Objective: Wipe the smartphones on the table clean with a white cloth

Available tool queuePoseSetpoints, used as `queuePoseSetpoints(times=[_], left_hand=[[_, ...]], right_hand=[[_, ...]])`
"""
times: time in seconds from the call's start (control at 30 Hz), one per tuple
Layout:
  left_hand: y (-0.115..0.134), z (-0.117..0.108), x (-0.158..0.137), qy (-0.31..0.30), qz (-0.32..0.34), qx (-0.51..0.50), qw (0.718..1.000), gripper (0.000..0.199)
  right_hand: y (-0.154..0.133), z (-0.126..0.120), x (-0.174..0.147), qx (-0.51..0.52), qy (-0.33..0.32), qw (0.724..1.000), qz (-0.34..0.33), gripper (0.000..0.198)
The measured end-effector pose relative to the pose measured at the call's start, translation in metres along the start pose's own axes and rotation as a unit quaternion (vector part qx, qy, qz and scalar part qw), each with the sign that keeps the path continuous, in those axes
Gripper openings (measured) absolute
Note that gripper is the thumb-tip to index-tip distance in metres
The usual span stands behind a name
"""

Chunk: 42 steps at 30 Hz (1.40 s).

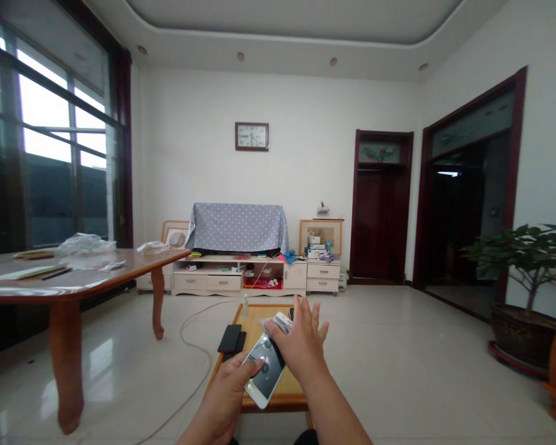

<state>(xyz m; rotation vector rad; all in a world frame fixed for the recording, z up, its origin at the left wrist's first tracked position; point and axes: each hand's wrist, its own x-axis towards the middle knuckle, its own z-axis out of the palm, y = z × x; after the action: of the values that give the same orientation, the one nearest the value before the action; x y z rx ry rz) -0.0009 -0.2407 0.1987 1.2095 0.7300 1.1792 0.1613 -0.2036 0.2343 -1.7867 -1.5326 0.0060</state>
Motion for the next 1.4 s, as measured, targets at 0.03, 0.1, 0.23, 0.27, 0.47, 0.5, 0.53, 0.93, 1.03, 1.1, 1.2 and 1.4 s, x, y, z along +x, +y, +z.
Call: queuePoseSetpoints(times=[0.03,0.1,0.23,0.27,0.47,0.5,0.53,0.93,1.03,1.1,1.2,1.4], left_hand=[[0.000,0.000,0.000,0.002,0.001,-0.002,1.000,0.029],[0.000,-0.001,0.001,0.003,0.003,-0.003,1.000,0.030],[0.000,-0.002,0.002,0.002,0.010,-0.005,1.000,0.032],[0.000,-0.002,0.002,0.002,0.013,-0.003,1.000,0.031],[-0.005,-0.003,0.003,-0.002,0.014,0.017,1.000,0.028],[-0.005,-0.003,0.003,-0.005,0.016,0.017,1.000,0.027],[-0.004,-0.003,0.003,-0.007,0.017,0.016,1.000,0.028],[-0.026,-0.002,0.009,0.042,-0.013,-0.032,0.999,0.028],[-0.028,0.002,0.008,0.057,-0.026,-0.053,0.997,0.026],[-0.028,0.007,0.006,0.073,-0.041,-0.078,0.993,0.025],[-0.027,0.013,0.004,0.077,-0.060,-0.107,0.989,0.026],[-0.028,0.017,0.003,0.038,-0.062,-0.109,0.991,0.033]], right_hand=[[0.000,0.001,-0.002,0.001,-0.008,1.000,-0.017,0.095],[0.001,0.002,-0.005,0.005,-0.020,0.999,-0.028,0.092],[0.006,-0.001,-0.002,0.009,-0.012,1.000,0.022,0.081],[0.006,-0.001,-0.003,0.003,-0.008,1.000,0.021,0.077],[-0.003,0.008,-0.019,-0.076,-0.016,0.992,-0.097,0.062],[-0.003,0.009,-0.018,-0.079,-0.017,0.993,-0.090,0.062],[-0.003,0.009,-0.015,-0.078,-0.017,0.994,-0.073,0.063],[0.003,-0.005,0.005,0.414,0.119,0.901,-0.055,0.045],[-0.005,-0.010,0.010,0.597,0.053,0.799,0.046,0.041],[-0.009,-0.012,0.012,0.697,0.014,0.709,0.105,0.035],[-0.015,-0.013,0.011,0.758,0.012,0.634,0.153,0.039],[-0.028,0.011,-0.007,0.736,0.034,0.659,0.153,0.025]])
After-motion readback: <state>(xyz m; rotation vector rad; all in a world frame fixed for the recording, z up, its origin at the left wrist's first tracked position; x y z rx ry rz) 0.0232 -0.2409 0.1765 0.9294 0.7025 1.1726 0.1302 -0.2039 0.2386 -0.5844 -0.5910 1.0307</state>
